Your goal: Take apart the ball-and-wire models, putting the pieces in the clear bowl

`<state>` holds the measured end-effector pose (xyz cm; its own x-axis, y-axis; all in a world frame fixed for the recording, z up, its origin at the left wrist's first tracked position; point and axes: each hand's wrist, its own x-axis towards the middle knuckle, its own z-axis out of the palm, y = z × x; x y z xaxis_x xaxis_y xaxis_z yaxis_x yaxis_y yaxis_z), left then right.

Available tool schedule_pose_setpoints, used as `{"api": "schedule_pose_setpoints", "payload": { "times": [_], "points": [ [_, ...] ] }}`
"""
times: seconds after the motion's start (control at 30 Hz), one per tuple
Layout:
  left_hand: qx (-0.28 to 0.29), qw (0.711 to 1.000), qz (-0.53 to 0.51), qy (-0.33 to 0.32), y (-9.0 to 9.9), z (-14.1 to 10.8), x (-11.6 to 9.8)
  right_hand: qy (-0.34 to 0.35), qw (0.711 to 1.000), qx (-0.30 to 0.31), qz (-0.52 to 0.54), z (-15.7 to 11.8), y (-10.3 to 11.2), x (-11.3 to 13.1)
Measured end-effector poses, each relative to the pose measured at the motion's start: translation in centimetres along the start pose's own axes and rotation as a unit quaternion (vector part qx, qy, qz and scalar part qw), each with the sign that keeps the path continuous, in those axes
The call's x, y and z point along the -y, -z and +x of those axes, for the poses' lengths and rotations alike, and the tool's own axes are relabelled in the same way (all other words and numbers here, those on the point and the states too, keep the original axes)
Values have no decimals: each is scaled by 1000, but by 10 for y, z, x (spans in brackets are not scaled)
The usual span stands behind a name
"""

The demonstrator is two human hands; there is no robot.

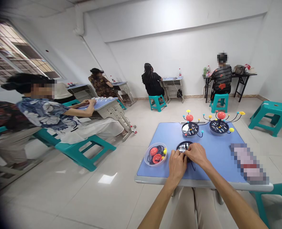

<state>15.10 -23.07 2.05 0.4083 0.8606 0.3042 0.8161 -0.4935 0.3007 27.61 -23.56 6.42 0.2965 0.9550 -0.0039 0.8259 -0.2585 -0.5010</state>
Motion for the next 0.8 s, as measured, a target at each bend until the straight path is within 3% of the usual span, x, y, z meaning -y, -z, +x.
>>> {"api": "schedule_pose_setpoints", "payload": {
  "times": [0.33,0.43,0.53,0.67,0.8],
  "points": [
    [9,999,-48,9,3,1,1,48,996,-4,72,-1,41,11],
    [-50,988,-139,40,17,2,7,88,989,32,118,-6,56,10],
    [-79,941,-329,18,41,1,12,131,968,118,178,-18,68,13],
    [-9,875,-477,-84,73,-6,14,163,932,217,242,-33,75,21],
    [-34,842,-537,-43,91,-22,16,162,896,248,331,-38,80,13]
  ]
}}
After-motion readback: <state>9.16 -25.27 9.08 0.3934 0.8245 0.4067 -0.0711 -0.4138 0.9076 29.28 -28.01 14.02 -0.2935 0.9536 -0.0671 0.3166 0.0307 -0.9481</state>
